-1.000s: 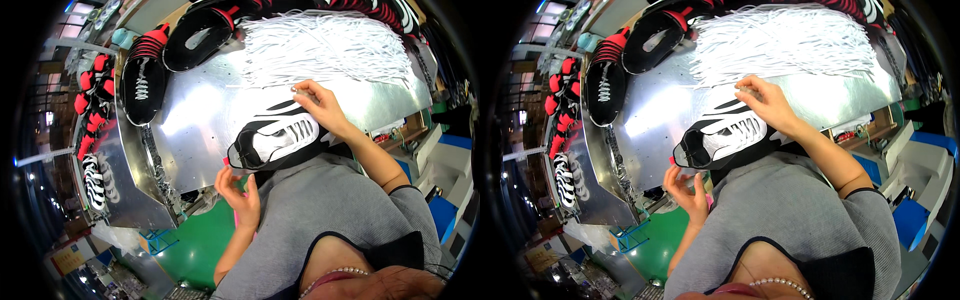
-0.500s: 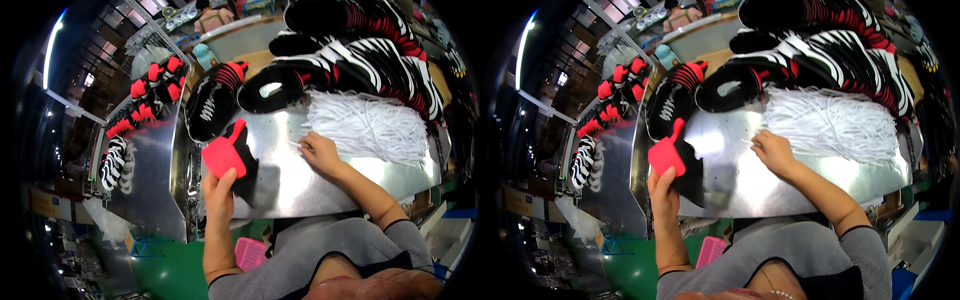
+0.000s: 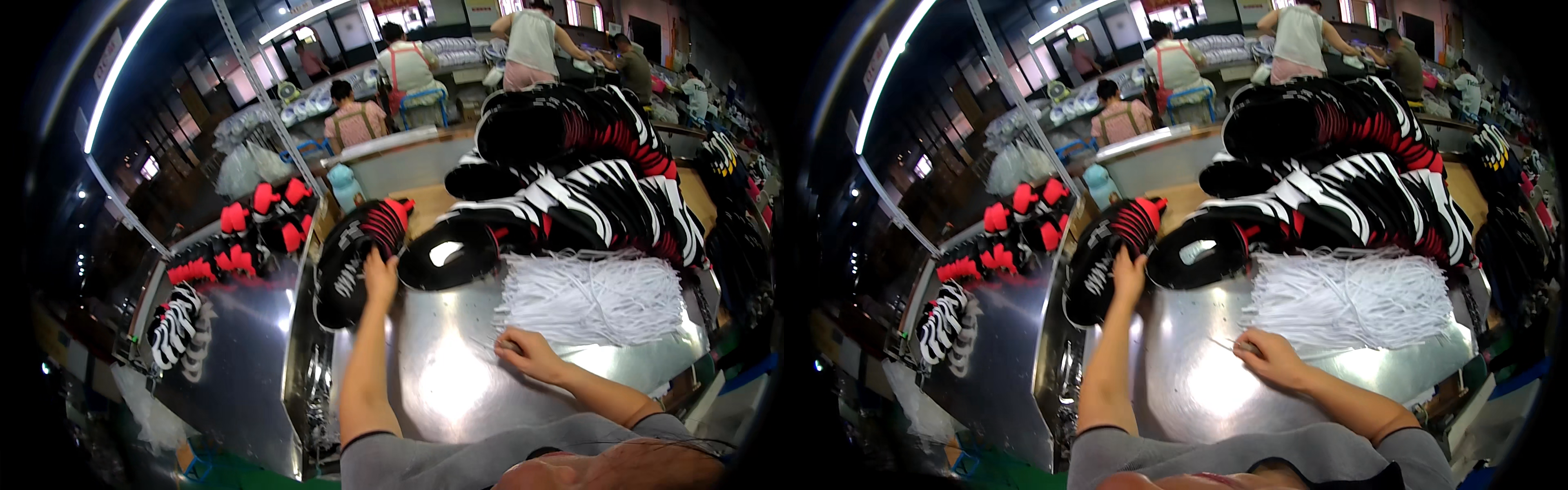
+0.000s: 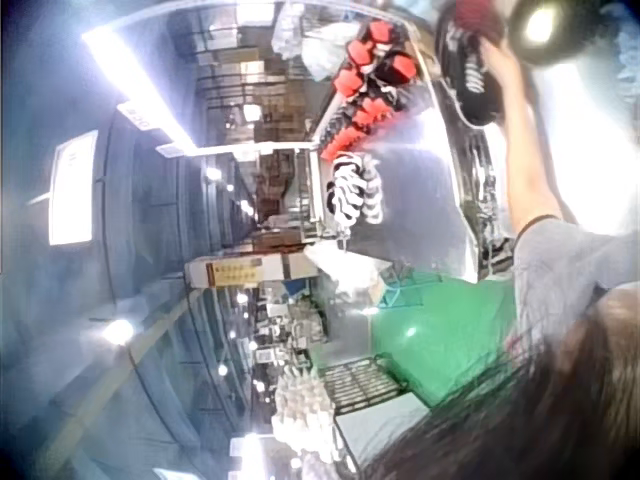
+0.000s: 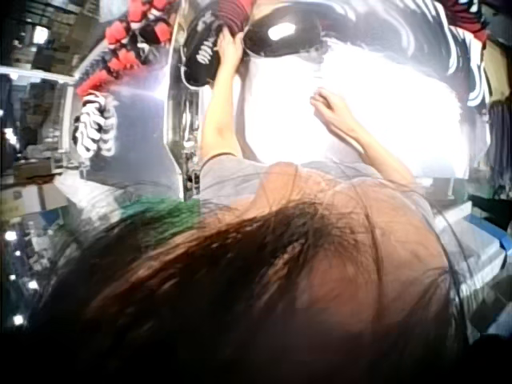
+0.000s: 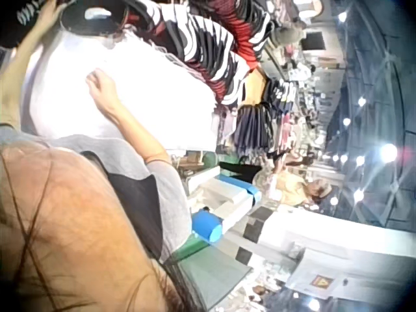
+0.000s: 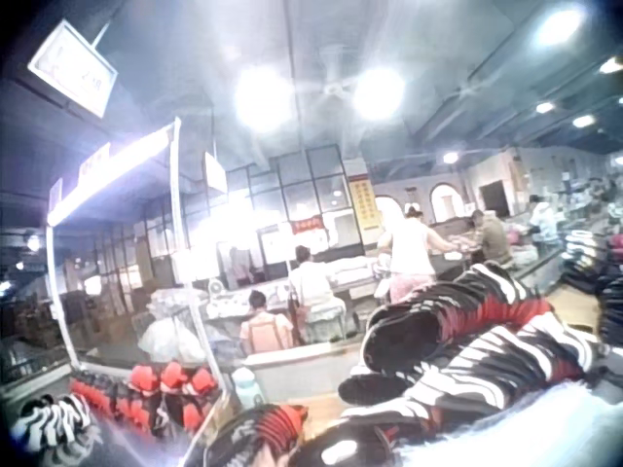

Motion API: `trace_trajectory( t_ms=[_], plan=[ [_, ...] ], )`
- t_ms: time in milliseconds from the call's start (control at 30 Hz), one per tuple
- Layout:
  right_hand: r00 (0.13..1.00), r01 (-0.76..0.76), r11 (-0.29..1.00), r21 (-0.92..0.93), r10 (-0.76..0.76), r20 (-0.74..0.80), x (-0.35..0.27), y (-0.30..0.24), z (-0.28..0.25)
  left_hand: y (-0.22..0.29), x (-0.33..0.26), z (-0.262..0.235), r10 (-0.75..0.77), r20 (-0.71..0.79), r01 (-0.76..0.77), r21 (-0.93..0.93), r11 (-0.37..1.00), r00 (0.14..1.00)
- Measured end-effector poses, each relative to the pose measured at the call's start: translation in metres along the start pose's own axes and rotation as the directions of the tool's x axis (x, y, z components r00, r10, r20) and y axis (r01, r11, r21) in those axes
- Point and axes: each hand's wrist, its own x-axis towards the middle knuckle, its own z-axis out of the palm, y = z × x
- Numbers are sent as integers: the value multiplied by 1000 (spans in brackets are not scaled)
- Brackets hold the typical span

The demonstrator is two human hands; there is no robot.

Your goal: The person laces a black and white shoe with white laces by hand.

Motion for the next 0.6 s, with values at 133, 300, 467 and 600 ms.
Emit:
trace_trajectory(
  t_ms=[133, 300, 467, 600],
  plan=[
    [959, -272, 639, 719, 115, 260, -10, -41, -16, 148, -58, 2, 273, -189, -292, -81, 953, 943],
    [919, -283, 349, 893, -169, 357, -35, -104, -24, 185, -65, 60, 231, 128, -211, -153, 965, 964],
    [990, -134, 367, 920, 13, 139, -91, -68, -54, 184, -69, 62, 218, 123, -201, -140, 970, 968],
    [949, -58, 290, 955, 314, -37, -151, 7, -79, 199, -81, 19, 325, 82, -299, -230, 926, 942]
  ],
)
